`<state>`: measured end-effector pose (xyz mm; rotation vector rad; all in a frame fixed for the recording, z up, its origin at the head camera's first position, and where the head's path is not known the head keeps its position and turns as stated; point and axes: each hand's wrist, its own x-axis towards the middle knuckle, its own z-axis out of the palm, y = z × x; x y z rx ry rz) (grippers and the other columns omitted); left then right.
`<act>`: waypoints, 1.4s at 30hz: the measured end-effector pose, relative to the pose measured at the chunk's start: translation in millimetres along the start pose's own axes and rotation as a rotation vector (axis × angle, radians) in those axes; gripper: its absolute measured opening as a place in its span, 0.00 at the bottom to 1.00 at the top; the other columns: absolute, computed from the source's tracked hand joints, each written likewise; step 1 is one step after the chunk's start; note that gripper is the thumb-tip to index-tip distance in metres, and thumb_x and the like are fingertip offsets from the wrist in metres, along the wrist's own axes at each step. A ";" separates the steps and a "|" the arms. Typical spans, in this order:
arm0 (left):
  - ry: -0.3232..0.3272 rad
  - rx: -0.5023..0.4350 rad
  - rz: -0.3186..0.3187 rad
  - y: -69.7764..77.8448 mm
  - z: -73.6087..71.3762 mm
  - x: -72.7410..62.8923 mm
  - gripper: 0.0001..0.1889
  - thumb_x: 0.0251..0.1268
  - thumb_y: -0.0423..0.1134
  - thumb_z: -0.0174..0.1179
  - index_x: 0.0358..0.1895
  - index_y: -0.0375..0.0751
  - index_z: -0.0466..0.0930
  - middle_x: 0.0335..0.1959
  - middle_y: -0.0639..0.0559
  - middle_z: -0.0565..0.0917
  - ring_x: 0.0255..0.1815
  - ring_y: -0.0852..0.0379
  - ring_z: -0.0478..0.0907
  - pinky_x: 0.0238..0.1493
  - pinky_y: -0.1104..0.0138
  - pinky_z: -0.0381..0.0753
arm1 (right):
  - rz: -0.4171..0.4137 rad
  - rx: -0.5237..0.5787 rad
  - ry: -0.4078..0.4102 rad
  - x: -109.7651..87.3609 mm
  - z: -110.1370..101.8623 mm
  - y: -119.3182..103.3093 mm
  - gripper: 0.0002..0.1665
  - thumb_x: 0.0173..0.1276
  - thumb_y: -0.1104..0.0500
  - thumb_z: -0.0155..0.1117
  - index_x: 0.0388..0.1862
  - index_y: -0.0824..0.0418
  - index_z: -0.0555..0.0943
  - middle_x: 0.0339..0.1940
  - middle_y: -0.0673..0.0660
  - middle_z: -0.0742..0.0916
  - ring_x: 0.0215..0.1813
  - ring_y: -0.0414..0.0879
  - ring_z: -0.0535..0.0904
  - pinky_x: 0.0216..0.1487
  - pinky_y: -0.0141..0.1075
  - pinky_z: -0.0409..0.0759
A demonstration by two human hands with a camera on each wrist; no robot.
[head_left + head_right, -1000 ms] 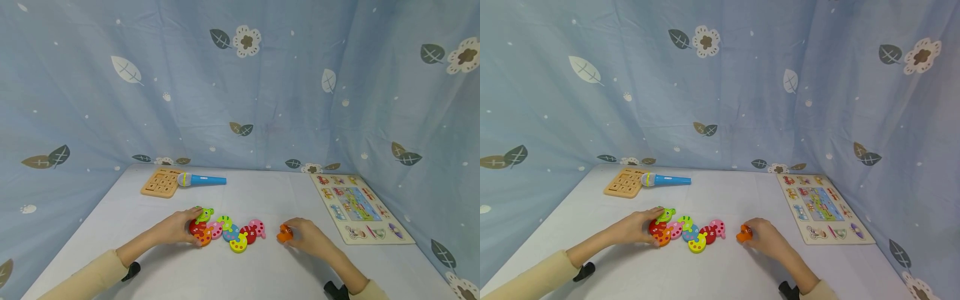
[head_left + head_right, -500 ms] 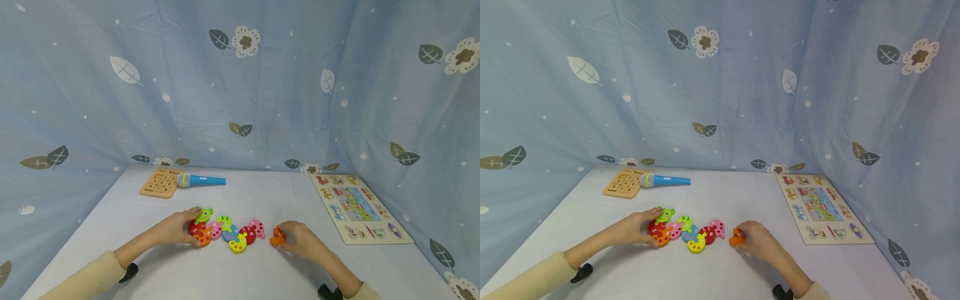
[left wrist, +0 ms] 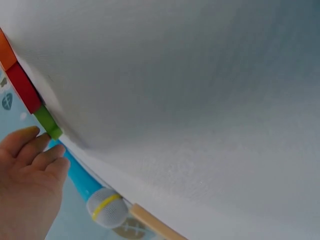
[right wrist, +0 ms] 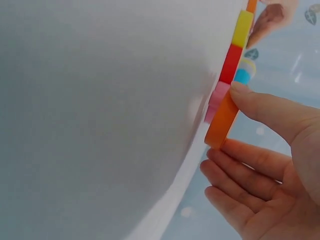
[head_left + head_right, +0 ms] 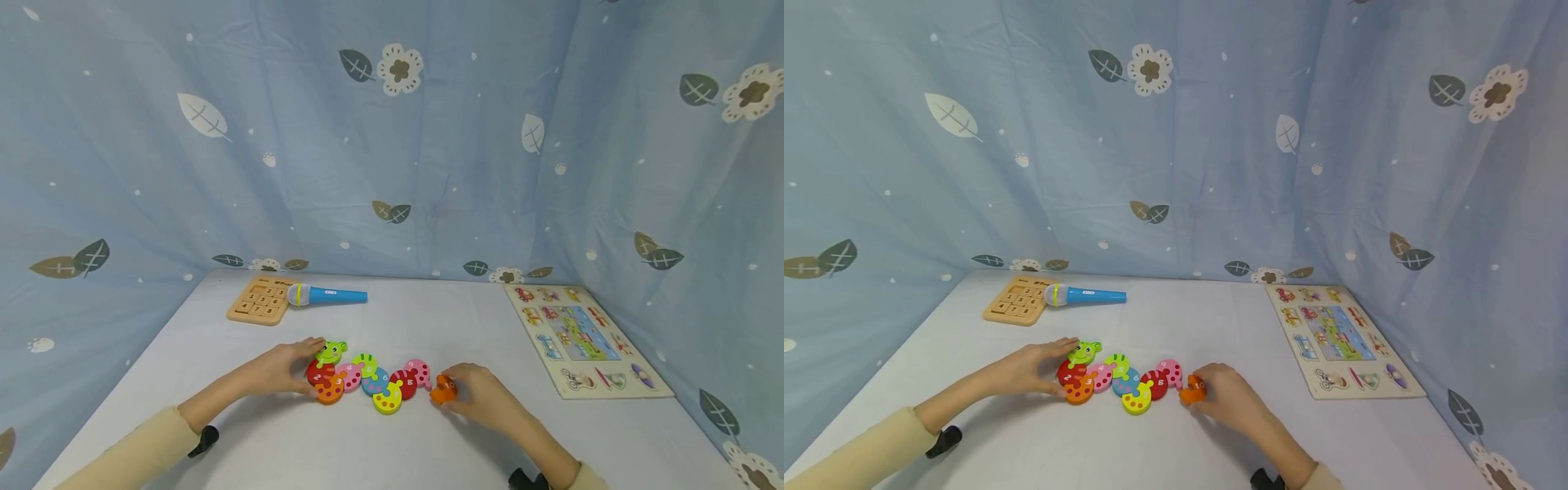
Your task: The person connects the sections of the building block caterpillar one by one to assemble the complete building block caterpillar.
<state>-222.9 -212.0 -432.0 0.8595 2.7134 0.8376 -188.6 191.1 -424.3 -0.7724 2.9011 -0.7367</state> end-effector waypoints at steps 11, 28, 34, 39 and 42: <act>-0.003 -0.005 0.008 -0.7 -1.5 0.0 0.48 0.46 0.58 0.73 0.68 0.31 0.67 0.72 0.37 0.63 0.73 0.38 0.56 0.69 0.46 0.58 | 0.035 -0.007 0.054 6.3 4.2 -14.5 0.25 0.51 0.56 0.78 0.48 0.65 0.83 0.48 0.58 0.86 0.52 0.55 0.80 0.54 0.50 0.80; -0.005 0.000 -0.002 -1.7 -0.7 0.8 0.49 0.46 0.58 0.72 0.68 0.31 0.66 0.72 0.38 0.62 0.73 0.39 0.56 0.69 0.47 0.58 | 0.067 -0.039 0.087 11.5 11.3 -22.8 0.27 0.49 0.56 0.80 0.47 0.67 0.84 0.45 0.61 0.87 0.47 0.52 0.83 0.48 0.45 0.83; -0.004 0.005 -0.004 -1.1 -0.2 0.3 0.49 0.45 0.58 0.73 0.68 0.31 0.66 0.72 0.37 0.62 0.73 0.38 0.56 0.69 0.47 0.58 | 0.076 -0.066 0.108 11.2 13.2 -25.2 0.27 0.49 0.55 0.80 0.46 0.67 0.84 0.44 0.60 0.87 0.45 0.50 0.83 0.48 0.44 0.83; 0.004 0.002 -0.007 0.3 0.2 1.1 0.49 0.45 0.57 0.73 0.68 0.30 0.66 0.72 0.37 0.62 0.73 0.38 0.56 0.69 0.46 0.58 | 0.074 -0.084 0.127 11.4 13.6 -26.6 0.27 0.48 0.55 0.81 0.45 0.67 0.84 0.43 0.60 0.87 0.43 0.49 0.83 0.47 0.43 0.84; 0.004 0.003 -0.011 0.4 1.1 2.1 0.50 0.45 0.58 0.73 0.68 0.31 0.66 0.71 0.37 0.63 0.73 0.38 0.56 0.69 0.46 0.59 | 0.076 -0.093 0.132 11.7 14.0 -26.6 0.27 0.47 0.55 0.81 0.44 0.67 0.85 0.42 0.60 0.87 0.41 0.48 0.82 0.46 0.42 0.84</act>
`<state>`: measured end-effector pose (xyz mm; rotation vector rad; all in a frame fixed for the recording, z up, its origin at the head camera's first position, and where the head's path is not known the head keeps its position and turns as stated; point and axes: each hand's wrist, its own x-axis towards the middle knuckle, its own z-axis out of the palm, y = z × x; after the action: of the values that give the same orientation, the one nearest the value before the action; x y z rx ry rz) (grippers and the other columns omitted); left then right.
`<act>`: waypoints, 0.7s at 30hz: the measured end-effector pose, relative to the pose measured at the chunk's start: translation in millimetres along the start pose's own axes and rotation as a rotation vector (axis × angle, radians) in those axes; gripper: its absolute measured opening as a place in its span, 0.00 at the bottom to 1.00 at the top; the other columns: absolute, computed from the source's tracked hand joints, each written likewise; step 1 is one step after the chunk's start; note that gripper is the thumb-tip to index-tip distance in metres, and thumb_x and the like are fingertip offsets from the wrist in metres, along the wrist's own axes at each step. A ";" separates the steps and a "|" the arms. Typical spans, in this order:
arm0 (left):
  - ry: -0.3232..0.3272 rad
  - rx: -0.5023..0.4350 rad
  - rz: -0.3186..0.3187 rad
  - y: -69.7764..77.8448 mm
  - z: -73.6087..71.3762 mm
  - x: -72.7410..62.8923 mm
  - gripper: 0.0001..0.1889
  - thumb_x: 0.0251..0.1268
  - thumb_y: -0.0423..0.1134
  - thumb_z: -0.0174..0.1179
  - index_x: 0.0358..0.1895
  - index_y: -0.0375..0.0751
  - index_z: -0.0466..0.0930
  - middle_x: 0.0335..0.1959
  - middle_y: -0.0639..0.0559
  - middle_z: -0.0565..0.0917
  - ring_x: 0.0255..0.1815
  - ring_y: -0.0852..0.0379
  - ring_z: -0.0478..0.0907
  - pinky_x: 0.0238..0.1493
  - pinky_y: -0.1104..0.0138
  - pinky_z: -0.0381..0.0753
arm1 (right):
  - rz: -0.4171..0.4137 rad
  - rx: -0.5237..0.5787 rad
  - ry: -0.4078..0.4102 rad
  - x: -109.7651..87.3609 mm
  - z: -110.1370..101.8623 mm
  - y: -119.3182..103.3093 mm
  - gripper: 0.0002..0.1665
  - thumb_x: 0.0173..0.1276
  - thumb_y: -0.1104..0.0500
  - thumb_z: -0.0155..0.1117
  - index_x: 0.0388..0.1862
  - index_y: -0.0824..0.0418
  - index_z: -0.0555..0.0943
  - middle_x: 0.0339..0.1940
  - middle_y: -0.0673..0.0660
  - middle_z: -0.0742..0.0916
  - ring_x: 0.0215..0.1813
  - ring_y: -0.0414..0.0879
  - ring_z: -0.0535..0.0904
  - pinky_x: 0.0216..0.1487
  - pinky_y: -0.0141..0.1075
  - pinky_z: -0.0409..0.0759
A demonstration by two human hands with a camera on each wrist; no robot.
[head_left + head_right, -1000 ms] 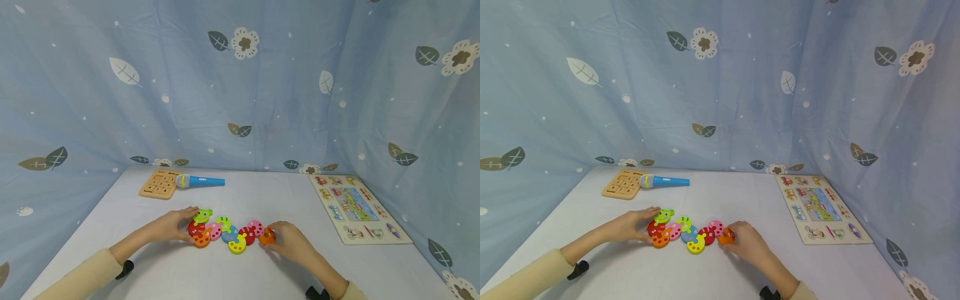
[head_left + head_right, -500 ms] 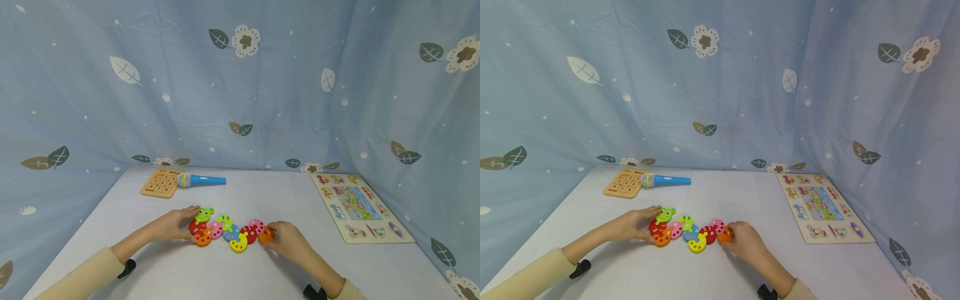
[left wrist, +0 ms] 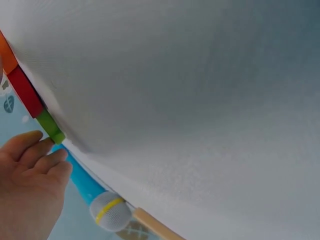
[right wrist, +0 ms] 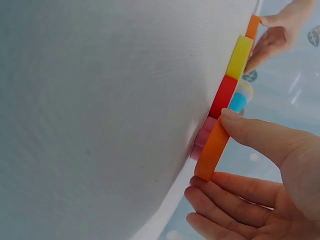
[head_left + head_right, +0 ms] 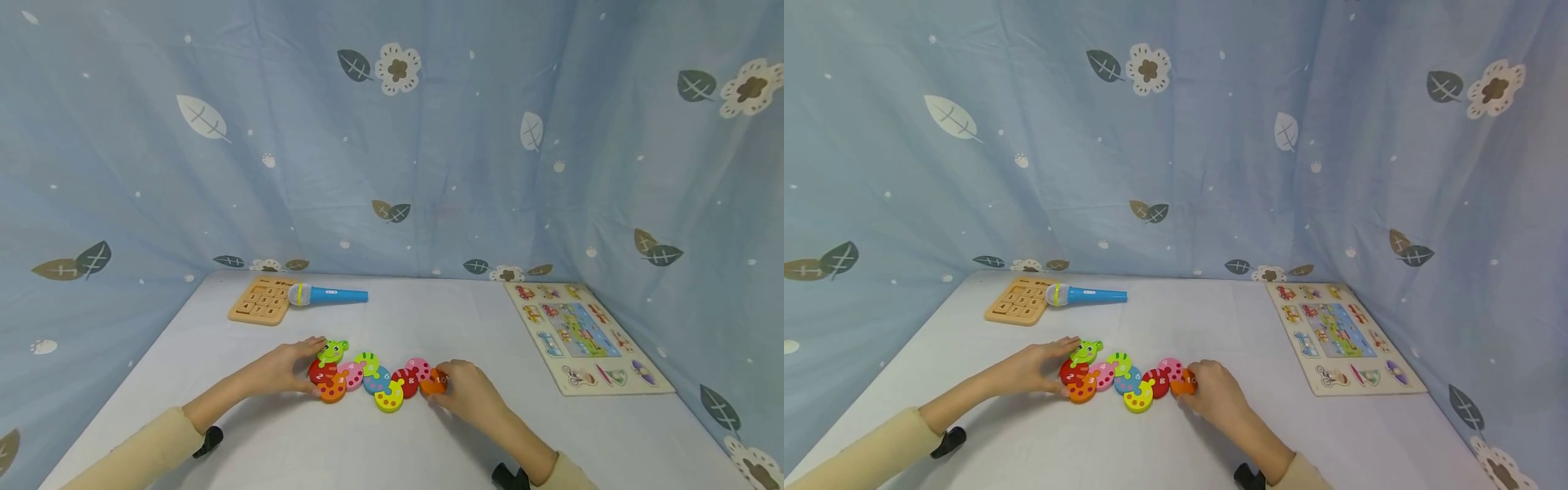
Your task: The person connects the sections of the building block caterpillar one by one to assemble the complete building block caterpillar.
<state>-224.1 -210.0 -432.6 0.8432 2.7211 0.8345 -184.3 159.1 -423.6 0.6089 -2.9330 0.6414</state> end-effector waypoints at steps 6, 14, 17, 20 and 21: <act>-0.002 -0.015 -0.010 0.7 1.4 0.1 0.50 0.45 0.59 0.72 0.69 0.31 0.65 0.72 0.37 0.63 0.73 0.39 0.56 0.69 0.46 0.59 | 0.006 -0.007 -0.018 1.8 2.6 1.1 0.26 0.47 0.55 0.82 0.42 0.68 0.85 0.38 0.58 0.87 0.32 0.42 0.76 0.40 0.37 0.85; -0.004 -0.023 -0.016 2.0 2.6 -1.3 0.50 0.45 0.59 0.72 0.69 0.31 0.65 0.72 0.37 0.62 0.73 0.39 0.56 0.69 0.47 0.58 | 0.000 -0.002 -0.034 1.2 4.9 1.8 0.25 0.46 0.55 0.82 0.40 0.68 0.85 0.36 0.57 0.87 0.30 0.41 0.74 0.37 0.34 0.84; -0.004 -0.019 -0.020 2.2 1.7 -2.0 0.50 0.45 0.59 0.72 0.68 0.31 0.65 0.72 0.37 0.62 0.73 0.39 0.55 0.69 0.46 0.58 | -0.009 -0.012 -0.032 2.3 5.1 1.2 0.25 0.45 0.55 0.82 0.40 0.67 0.85 0.33 0.55 0.85 0.29 0.40 0.73 0.33 0.30 0.82; -0.005 -0.014 -0.023 2.3 0.3 -2.1 0.50 0.45 0.59 0.72 0.68 0.31 0.66 0.72 0.37 0.62 0.73 0.38 0.55 0.69 0.46 0.58 | -0.014 -0.020 -0.032 4.6 4.8 1.1 0.25 0.45 0.55 0.83 0.39 0.66 0.85 0.31 0.53 0.84 0.28 0.39 0.72 0.32 0.28 0.80; -0.004 -0.016 -0.023 2.6 -0.1 -2.0 0.50 0.46 0.59 0.72 0.68 0.30 0.66 0.72 0.37 0.62 0.73 0.38 0.55 0.69 0.46 0.58 | -0.015 -0.021 -0.034 5.5 4.6 1.3 0.25 0.45 0.54 0.83 0.39 0.66 0.85 0.31 0.52 0.84 0.28 0.39 0.72 0.32 0.28 0.80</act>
<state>-221.3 -209.4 -431.1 0.8086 2.7116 0.8472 -189.8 156.3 -427.5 0.6450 -2.9591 0.6041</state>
